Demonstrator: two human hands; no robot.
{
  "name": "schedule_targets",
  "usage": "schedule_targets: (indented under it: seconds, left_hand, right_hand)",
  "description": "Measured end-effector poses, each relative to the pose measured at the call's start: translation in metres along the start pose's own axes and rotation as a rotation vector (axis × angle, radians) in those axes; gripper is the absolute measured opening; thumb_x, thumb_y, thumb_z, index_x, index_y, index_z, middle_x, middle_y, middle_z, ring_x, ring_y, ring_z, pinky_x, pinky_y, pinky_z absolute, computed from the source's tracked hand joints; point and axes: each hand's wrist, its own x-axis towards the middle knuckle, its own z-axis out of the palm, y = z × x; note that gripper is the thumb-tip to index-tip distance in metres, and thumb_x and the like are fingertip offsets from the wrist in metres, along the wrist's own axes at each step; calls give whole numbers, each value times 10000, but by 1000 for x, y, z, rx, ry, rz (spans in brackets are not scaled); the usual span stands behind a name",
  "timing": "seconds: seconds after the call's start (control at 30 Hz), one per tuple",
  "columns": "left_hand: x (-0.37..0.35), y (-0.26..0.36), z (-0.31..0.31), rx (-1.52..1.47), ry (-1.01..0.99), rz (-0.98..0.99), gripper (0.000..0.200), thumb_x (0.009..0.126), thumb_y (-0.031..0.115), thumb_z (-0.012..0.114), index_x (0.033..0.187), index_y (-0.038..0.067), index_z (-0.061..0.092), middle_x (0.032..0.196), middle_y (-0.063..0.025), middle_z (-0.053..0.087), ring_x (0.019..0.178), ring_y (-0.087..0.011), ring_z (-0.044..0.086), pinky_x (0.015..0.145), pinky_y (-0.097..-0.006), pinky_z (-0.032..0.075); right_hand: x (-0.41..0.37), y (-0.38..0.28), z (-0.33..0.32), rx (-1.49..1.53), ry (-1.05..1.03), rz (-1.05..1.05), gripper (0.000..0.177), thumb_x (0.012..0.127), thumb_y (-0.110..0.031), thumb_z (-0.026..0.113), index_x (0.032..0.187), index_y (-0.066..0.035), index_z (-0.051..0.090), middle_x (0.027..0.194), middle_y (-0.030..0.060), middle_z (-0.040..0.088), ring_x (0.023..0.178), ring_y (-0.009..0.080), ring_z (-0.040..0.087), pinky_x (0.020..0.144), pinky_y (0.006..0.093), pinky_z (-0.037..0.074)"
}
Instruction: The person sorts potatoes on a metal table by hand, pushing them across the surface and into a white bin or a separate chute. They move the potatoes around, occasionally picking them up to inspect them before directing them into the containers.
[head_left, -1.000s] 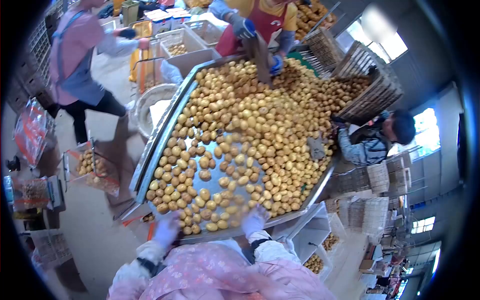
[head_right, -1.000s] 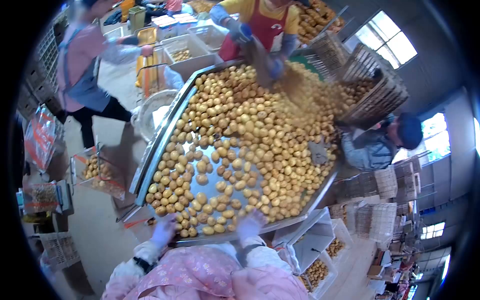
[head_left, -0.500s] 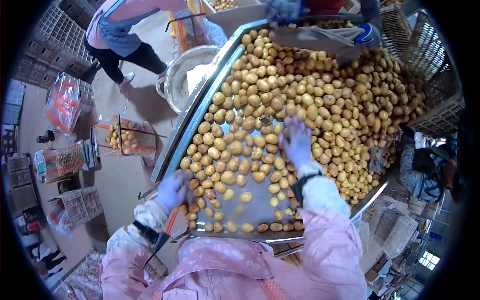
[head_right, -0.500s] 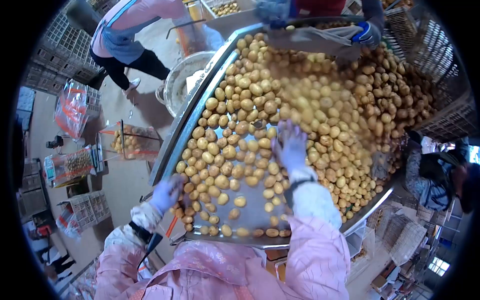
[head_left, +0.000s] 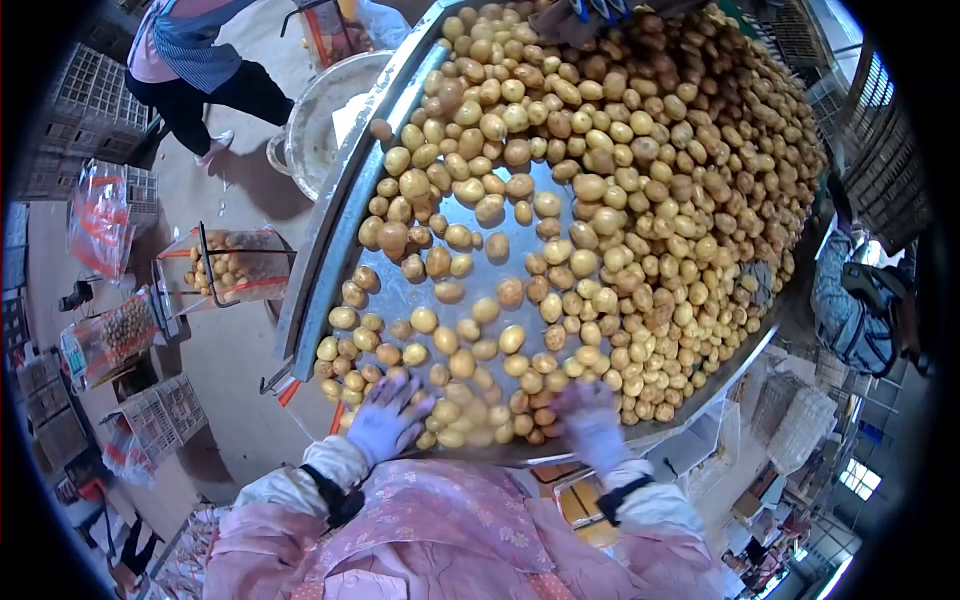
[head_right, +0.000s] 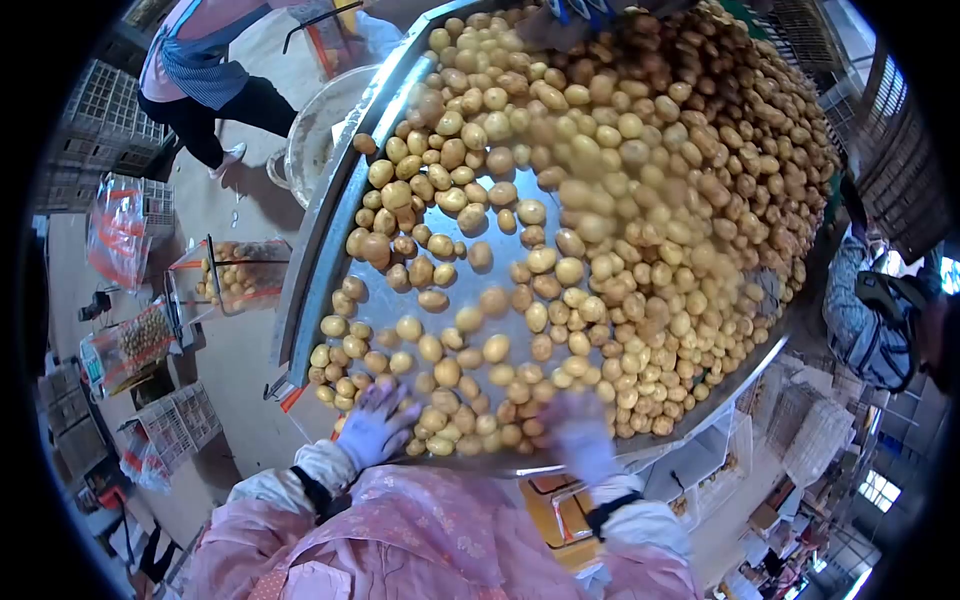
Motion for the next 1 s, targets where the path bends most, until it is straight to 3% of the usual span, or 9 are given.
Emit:
schedule_targets:
  seconds: [0.13, 0.2, 0.3, 0.47, 0.53, 0.63, 0.77, 0.87, 1.0]
  left_hand:
    - [-14, -9, -25, -278, 44, -115, 506, 944, 276, 680, 1430, 146, 627, 1272, -153, 680, 1130, -355, 648, 984, -504, 506]
    - [40, -21, -51, -74, 393, -51, 443, 940, 153, 683, 1381, 112, 651, 1097, -144, 689, 997, -347, 661, 857, -459, 527]
    - [146, -60, -76, -118, 680, -172, 330, 974, 171, 652, 1296, 105, 687, 1138, -147, 698, 1069, -373, 661, 863, -486, 545]
    - [237, -72, -85, 114, 243, -483, 302, 1000, 273, 608, 1269, 158, 682, 1306, -118, 659, 1165, -350, 683, 919, -477, 579]
    - [241, -64, -93, 123, 128, -551, 264, 995, 284, 603, 1234, 193, 671, 1299, -122, 632, 1125, -339, 698, 897, -493, 583]
    - [216, -65, -75, 173, 97, -465, 266, 945, 241, 641, 1206, 198, 668, 1222, -140, 626, 1076, -331, 705, 861, -499, 581]
    - [159, -57, -41, 90, 119, -403, 357, 876, 208, 737, 1220, 179, 645, 1181, -142, 616, 1063, -359, 686, 856, -498, 565]
    - [114, -51, -42, -215, 145, -513, 352, 907, 233, 715, 1242, 161, 635, 1192, -164, 610, 1088, -390, 665, 886, -504, 551]
    - [68, -53, -41, -488, 282, -525, 398, 931, 233, 715, 1298, 100, 633, 1219, -209, 628, 1138, -414, 645, 984, -476, 530]
  right_hand:
    - [-47, 68, 35, 270, 414, 973, 666, 988, -365, 624, 1509, 31, 501, 1519, 300, 491, 1401, 504, 439, 1194, 626, 289]
    - [-11, 44, 67, 140, 472, 1169, 724, 1008, -450, 591, 1506, 64, 485, 1595, 332, 385, 1458, 527, 374, 1225, 641, 259]
    - [41, -75, 67, -52, 459, 819, 764, 998, -548, 570, 1519, 7, 500, 1669, 323, 271, 1516, 541, 289, 1213, 664, 291]
    - [36, -128, 20, 427, 238, 152, 644, 994, -458, 634, 1523, -104, 535, 1620, 324, 372, 1473, 544, 385, 1130, 624, 421]
    - [70, -100, 2, 495, 270, 167, 546, 994, -334, 649, 1494, -132, 563, 1546, 267, 491, 1367, 489, 513, 1063, 557, 483]
    - [167, -57, -74, -57, 839, -142, 368, 975, -186, 638, 1342, -174, 658, 1319, 138, 679, 1125, 360, 680, 912, 465, 553]
    - [300, -47, -131, 205, 753, -140, 134, 932, -161, 648, 1059, -128, 675, 1073, 104, 674, 982, 325, 697, 819, 474, 561]
    - [298, -52, -131, 47, 376, -105, 184, 948, -175, 643, 1128, -139, 648, 1072, 112, 677, 997, 334, 699, 816, 479, 567]
    - [290, -49, -76, 112, 354, -41, 294, 907, -182, 689, 1199, -154, 665, 1063, 138, 670, 922, 338, 702, 744, 440, 567]
